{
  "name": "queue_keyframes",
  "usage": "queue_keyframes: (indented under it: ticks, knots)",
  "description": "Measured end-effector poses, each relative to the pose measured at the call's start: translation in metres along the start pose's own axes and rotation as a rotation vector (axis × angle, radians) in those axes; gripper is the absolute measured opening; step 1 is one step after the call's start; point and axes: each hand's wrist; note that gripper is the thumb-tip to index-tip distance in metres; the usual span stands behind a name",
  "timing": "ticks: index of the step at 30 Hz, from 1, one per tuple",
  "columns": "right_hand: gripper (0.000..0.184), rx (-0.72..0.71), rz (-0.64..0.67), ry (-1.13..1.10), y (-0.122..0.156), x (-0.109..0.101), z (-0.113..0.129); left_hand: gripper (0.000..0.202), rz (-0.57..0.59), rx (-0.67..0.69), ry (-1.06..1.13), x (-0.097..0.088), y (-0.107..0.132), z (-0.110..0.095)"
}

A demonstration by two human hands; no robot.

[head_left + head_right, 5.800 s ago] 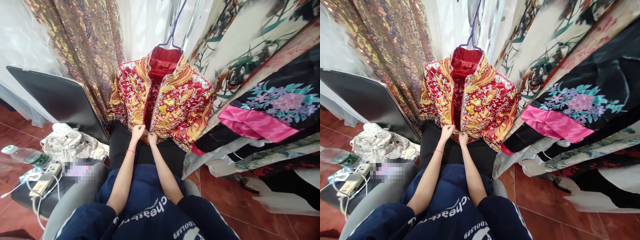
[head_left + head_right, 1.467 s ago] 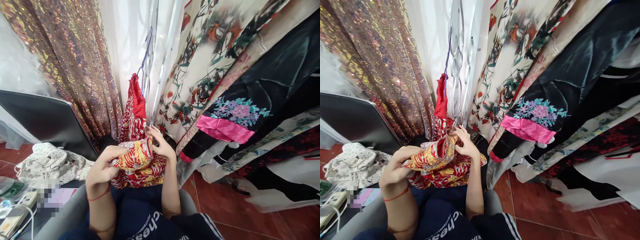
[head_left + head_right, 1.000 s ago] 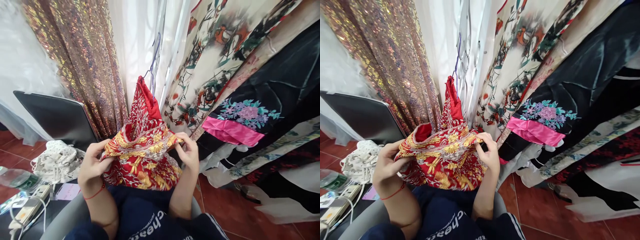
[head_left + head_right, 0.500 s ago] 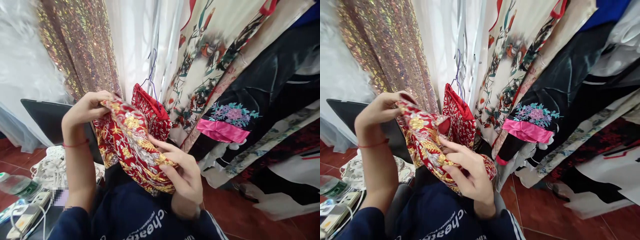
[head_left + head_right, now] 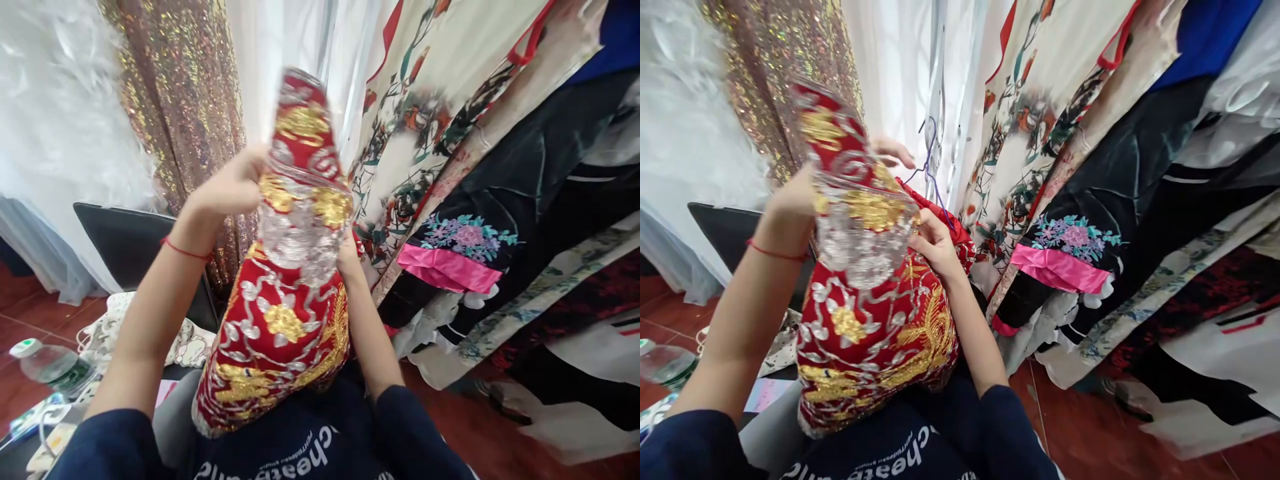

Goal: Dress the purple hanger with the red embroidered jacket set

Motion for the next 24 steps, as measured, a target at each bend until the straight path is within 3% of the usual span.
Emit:
queue_keyframes:
  ticks: [1, 3, 6, 8, 10, 12, 16, 19, 21, 24]
  knots:
    - [0.014, 0.050, -0.015, 0.005, 0.003, 0.001, -0.006, 0.063, 0.042, -0.007, 0.068, 0.010, 0.001, -0.002]
    - [0.016, 0.095, -0.095, -0.020, 0.010, -0.001, -0.012, 0.061, 0.011, -0.044, 0.156, 0.026, 0.001, 0.006]
    - [0.023, 0.046, -0.211, -0.002, 0.014, -0.013, -0.014, 0.059, -0.053, -0.134, 0.279, 0.041, 0.001, 0.045]
    - [0.024, 0.015, -0.287, 0.046, 0.012, -0.022, -0.015, 0.076, 0.056, -0.204, 0.404, 0.049, 0.003, 0.078]
    - [0.023, 0.022, -0.342, 0.107, 0.009, -0.030, -0.019, 0.093, 0.273, -0.214, 0.482, 0.058, 0.007, 0.108]
    - [0.021, 0.038, -0.366, 0.149, 0.006, -0.033, -0.024, 0.089, 0.354, -0.228, 0.426, 0.067, 0.010, 0.133]
    - [0.016, 0.016, -0.322, 0.192, -0.001, -0.028, -0.037, 0.068, 0.146, -0.305, 0.350, 0.081, 0.001, 0.168]
    - [0.014, -0.015, -0.231, 0.210, -0.005, -0.024, -0.049, 0.064, -0.033, -0.314, 0.347, 0.084, -0.013, 0.192]
    - [0.032, 0.018, -0.162, 0.203, -0.008, -0.027, -0.058, 0.056, -0.123, -0.303, 0.336, 0.080, -0.022, 0.207]
    - [0.067, 0.115, 0.040, 0.104, -0.008, -0.036, -0.073, 0.039, -0.164, -0.208, 0.285, 0.064, -0.035, 0.224]
Point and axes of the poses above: each hand's wrist, its own y-axis away from the middle knuckle, its own x-axis out of the palm, z = x × y, and after that the axes turned 11 degrees about -x, right-handed
